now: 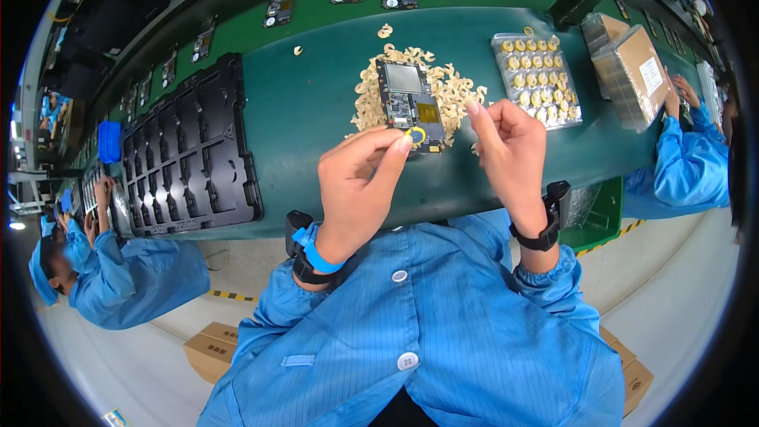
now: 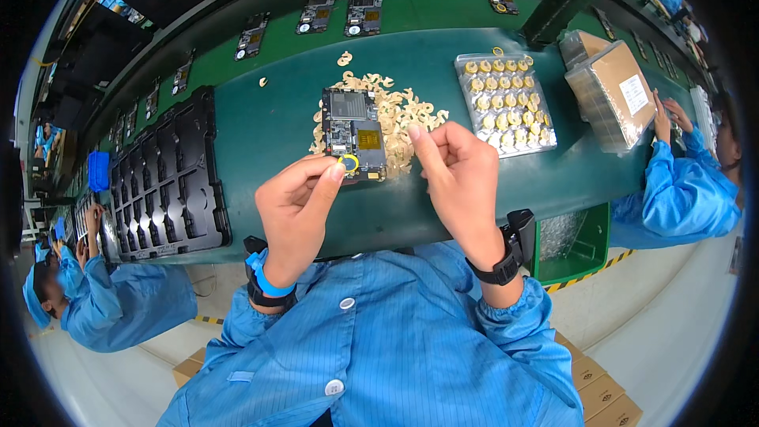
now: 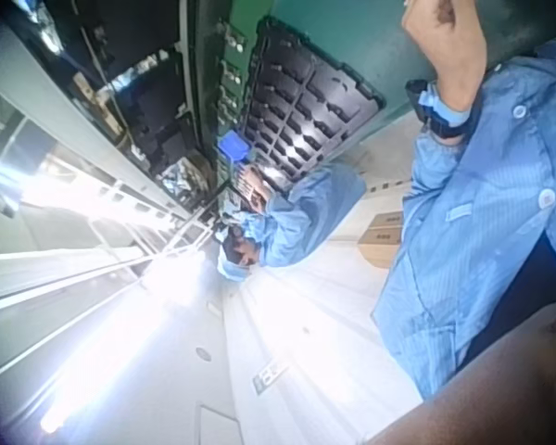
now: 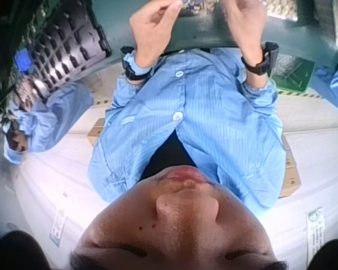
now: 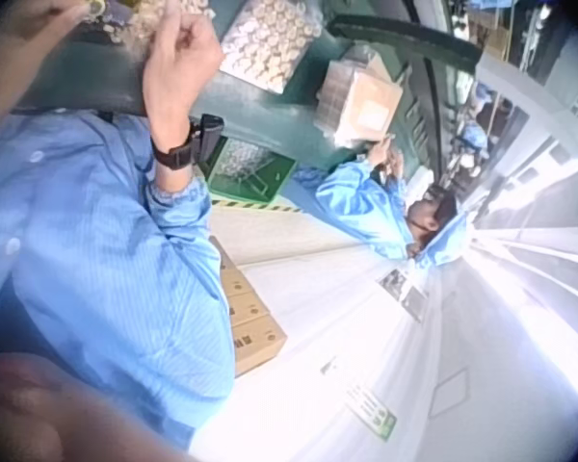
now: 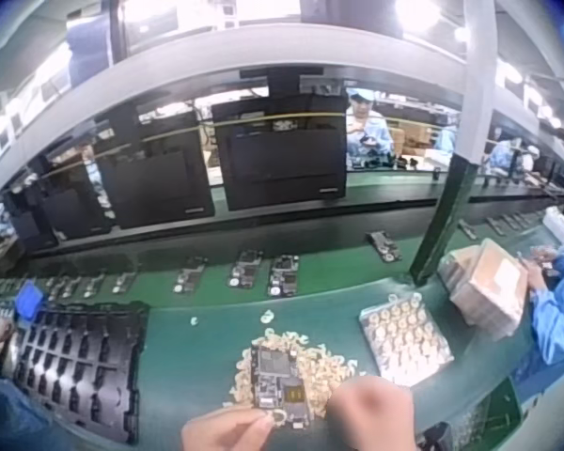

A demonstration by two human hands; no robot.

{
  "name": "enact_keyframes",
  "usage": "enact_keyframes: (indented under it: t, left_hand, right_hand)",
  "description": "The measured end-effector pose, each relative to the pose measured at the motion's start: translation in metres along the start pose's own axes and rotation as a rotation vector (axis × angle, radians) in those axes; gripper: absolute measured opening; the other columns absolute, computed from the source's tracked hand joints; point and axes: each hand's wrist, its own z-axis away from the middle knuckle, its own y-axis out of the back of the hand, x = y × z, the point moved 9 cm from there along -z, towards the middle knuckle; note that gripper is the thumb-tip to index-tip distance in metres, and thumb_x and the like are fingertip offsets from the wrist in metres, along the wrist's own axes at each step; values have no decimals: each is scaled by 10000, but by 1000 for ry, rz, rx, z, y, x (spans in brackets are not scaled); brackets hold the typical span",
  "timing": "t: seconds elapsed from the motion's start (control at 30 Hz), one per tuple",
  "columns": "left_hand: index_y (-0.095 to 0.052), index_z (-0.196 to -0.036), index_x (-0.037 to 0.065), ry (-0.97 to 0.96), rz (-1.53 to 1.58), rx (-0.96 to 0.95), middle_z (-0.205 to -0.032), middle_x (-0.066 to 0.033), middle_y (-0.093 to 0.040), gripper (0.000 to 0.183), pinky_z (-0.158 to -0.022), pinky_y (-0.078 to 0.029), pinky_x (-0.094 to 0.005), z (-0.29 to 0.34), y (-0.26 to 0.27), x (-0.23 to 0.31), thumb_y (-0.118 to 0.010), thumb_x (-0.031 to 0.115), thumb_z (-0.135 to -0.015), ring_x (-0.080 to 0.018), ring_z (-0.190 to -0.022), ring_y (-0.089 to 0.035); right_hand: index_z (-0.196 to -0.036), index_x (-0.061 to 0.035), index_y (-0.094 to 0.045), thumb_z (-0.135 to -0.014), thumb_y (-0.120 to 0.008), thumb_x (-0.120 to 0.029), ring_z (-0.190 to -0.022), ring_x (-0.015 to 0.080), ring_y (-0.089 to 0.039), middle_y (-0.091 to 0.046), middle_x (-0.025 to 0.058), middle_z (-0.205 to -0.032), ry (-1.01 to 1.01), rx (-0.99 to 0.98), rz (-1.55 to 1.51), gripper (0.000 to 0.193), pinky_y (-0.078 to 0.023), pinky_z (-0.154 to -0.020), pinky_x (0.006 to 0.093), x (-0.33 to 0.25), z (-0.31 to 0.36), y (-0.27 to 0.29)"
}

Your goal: Manually assembling electronic components onto circuit boards on a production line.

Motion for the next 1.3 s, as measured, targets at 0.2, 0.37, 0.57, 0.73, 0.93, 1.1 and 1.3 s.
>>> enact_keyframes:
  t: [0.2, 0.37, 0.57, 0.73, 0.93, 1.1, 1.3]
  left_hand:
    - [-713, -1081, -97, 35, 8, -17, -1027, -93, -722, 140, -784, -525, -229, 0, -2, -9, -669, 11, -1004, -101, -903, -666]
    - [-709, -1081, -103, 39, 6, -70, -1030, -113, -727, 160, -829, -580, -279, -1, -6, -4, -655, 35, -1019, -140, -929, -696]
    - [-709, -1064, -101, 163, 214, -114, -1020, -135, -723, 198, -849, -643, -381, 1, -11, -9, -615, 73, -1046, -179, -939, -707]
    - [-716, -1109, -83, 128, 270, -123, -1022, -111, -745, 176, -847, -589, -295, 0, -11, -4, -662, 60, -1022, -151, -921, -708]
    - [-714, -1105, -83, 122, 222, -77, -1017, -102, -743, 150, -832, -569, -273, 1, -8, -3, -652, 20, -1015, -133, -939, -695]
    - [-713, -1109, -89, 66, 165, -92, -1031, -105, -737, 155, -824, -562, -265, 2, -8, 0, -655, 16, -1011, -129, -951, -691]
    - [-635, -1274, -89, 57, 122, -50, -1117, -148, -725, 268, -891, -566, -294, 2, -8, -4, -617, 6, -1024, -159, -1019, -690]
  right_hand:
    - [-981, 3, -735, -932, -747, -66, -654, 85, -583, -668, 53, -823, 416, -125, -29, 86, -423, -546, 248, -52, 12, -21]
    - [-1001, -4, -750, -889, -760, -10, -696, 178, -634, -687, 92, -882, 534, -194, -11, 113, -482, -584, 281, -63, 19, -29]
    - [-974, 5, -745, -824, -762, 52, -790, 255, -703, -715, 111, -909, 830, -74, 65, 157, -550, -660, 333, -80, 33, -20]
    - [-968, -6, -751, -762, -775, 74, -806, 255, -696, -724, 114, -925, 928, -112, 84, 223, -556, -683, 334, -86, 38, -22]
    - [-1015, -3, -743, -831, -783, 33, -803, 203, -677, -715, 94, -960, 642, -141, -40, 192, -531, -684, 321, -79, 32, -22]
    - [-991, 4, -723, -877, -769, -8, -786, 165, -637, -683, 89, -920, 523, -203, -46, 124, -504, -684, 284, -65, 25, -29]
    - [-987, 29, -692, -947, -713, -22, -823, 106, -619, -659, 63, -941, 282, -240, -290, 68, -496, -735, 243, -45, 20, -30]
